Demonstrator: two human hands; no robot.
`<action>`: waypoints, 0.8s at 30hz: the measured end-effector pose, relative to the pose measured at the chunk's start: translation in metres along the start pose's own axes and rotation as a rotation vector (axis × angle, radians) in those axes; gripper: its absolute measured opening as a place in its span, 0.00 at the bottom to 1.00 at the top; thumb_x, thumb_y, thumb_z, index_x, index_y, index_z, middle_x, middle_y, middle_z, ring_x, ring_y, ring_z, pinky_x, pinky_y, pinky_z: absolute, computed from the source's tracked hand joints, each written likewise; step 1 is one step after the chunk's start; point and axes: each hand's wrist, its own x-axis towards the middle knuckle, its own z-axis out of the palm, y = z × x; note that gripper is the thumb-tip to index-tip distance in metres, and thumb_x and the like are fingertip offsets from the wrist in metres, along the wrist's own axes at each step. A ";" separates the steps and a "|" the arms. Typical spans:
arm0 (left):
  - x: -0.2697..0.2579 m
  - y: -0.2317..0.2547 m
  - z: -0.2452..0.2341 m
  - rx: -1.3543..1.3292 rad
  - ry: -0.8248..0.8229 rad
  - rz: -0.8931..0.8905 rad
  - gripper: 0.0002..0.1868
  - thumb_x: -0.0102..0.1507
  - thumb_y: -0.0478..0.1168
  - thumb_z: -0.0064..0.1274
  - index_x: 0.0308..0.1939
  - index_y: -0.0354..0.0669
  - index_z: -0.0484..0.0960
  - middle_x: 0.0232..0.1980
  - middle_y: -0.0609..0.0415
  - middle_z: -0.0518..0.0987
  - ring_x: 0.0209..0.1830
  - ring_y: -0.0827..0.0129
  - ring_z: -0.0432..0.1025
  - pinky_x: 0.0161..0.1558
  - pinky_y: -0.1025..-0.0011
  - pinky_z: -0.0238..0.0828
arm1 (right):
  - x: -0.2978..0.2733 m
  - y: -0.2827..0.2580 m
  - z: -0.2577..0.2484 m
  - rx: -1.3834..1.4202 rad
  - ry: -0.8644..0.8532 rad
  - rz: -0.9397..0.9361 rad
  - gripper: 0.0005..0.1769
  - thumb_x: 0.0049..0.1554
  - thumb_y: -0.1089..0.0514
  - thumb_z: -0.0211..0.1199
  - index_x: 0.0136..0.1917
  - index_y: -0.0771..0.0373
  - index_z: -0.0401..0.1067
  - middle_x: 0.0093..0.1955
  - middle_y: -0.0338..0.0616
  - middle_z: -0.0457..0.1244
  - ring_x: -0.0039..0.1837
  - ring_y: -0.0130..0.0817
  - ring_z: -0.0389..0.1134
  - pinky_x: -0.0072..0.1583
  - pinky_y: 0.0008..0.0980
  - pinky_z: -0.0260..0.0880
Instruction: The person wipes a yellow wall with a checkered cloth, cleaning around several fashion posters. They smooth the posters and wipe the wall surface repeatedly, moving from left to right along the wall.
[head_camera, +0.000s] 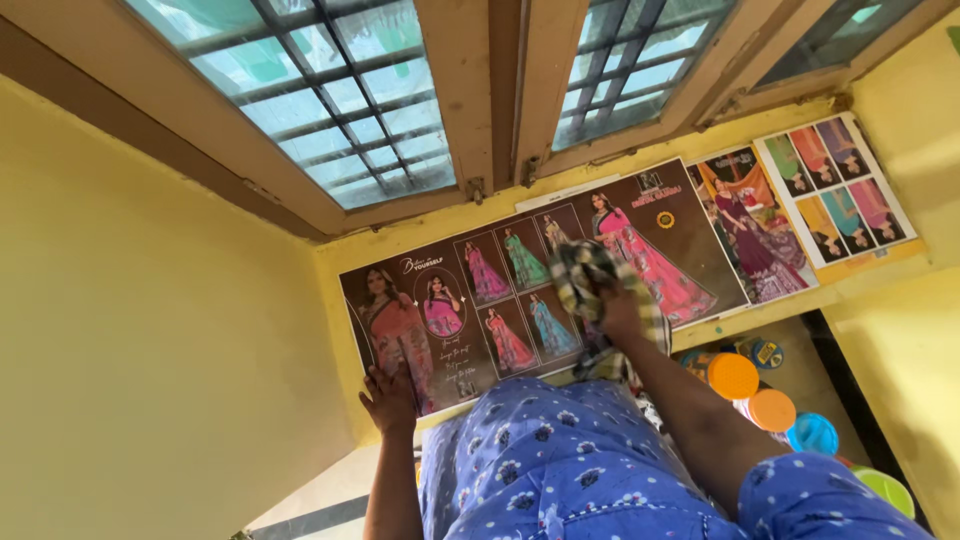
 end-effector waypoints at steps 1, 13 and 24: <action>0.001 0.003 -0.002 -0.010 0.004 -0.011 0.29 0.72 0.45 0.32 0.78 0.75 0.54 0.83 0.39 0.46 0.82 0.45 0.44 0.76 0.40 0.41 | 0.008 0.011 -0.007 0.126 0.107 0.025 0.27 0.49 0.62 0.64 0.64 0.54 0.71 0.66 0.52 0.62 0.68 0.55 0.63 0.65 0.51 0.70; 0.033 0.144 -0.017 -0.469 -0.237 -0.050 0.61 0.50 0.50 0.71 0.78 0.67 0.45 0.83 0.34 0.35 0.81 0.34 0.36 0.68 0.30 0.52 | -0.006 -0.111 0.027 0.817 -0.287 -0.389 0.57 0.51 0.25 0.59 0.84 0.53 0.46 0.82 0.59 0.46 0.79 0.62 0.52 0.76 0.62 0.51; 0.027 0.152 -0.018 -0.201 -0.303 0.031 0.61 0.55 0.44 0.67 0.82 0.62 0.38 0.81 0.22 0.36 0.80 0.21 0.37 0.64 0.46 0.70 | 0.030 -0.144 0.060 -0.164 -0.334 -0.679 0.45 0.54 0.38 0.68 0.81 0.27 0.52 0.85 0.43 0.33 0.83 0.72 0.25 0.68 0.87 0.41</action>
